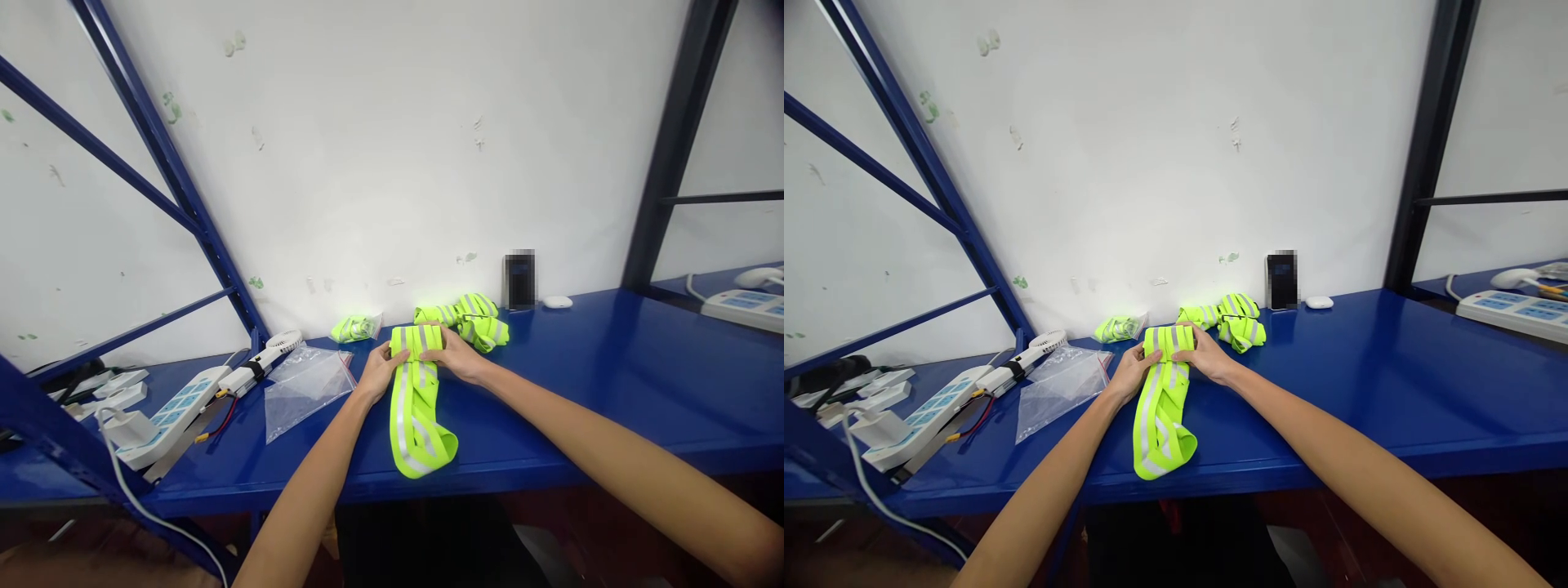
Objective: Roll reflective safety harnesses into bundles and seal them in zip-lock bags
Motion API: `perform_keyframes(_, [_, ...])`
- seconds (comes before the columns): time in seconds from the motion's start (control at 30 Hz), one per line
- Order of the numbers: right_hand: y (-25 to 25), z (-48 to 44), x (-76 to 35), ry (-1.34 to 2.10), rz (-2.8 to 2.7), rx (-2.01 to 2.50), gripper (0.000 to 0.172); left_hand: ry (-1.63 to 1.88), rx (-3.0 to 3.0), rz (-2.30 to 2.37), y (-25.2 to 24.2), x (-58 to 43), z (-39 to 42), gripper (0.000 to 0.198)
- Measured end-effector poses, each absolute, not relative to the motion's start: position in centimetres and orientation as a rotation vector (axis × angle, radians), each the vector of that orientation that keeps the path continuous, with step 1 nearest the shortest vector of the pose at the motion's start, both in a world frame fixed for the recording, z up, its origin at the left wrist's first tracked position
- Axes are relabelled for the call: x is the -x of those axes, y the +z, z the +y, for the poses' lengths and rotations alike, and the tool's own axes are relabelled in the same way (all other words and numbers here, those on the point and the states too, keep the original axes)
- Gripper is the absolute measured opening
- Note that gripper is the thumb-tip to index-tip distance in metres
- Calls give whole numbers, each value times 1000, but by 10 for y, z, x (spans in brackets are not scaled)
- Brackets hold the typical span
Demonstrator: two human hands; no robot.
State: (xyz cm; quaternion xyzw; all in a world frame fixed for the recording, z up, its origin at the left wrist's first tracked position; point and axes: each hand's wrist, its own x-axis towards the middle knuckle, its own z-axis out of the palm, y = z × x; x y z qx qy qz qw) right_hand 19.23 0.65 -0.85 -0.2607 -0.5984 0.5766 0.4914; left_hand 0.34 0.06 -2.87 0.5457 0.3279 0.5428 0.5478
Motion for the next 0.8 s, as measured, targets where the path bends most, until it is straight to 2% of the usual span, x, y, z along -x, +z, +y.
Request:
perform_keyframes(0.2, [-13, 10, -192, 1021, -1654, 599, 53, 1332, -1261, 707, -25, -12, -3, 51])
perform_keyframes(0.47, [-11, 11, -189, 856, -1619, 595, 49, 1226, -1215, 853, -20, -18, -9, 75])
perform_keyframes(0.67, [-13, 14, -189, 684, -1536, 631, 47, 1042, -1305, 917, -15, -18, -16, 56])
perform_keyframes(0.8, [-13, 12, -190, 679, -1559, 656, 53, 939, -1301, 905, -13, -17, -18, 50])
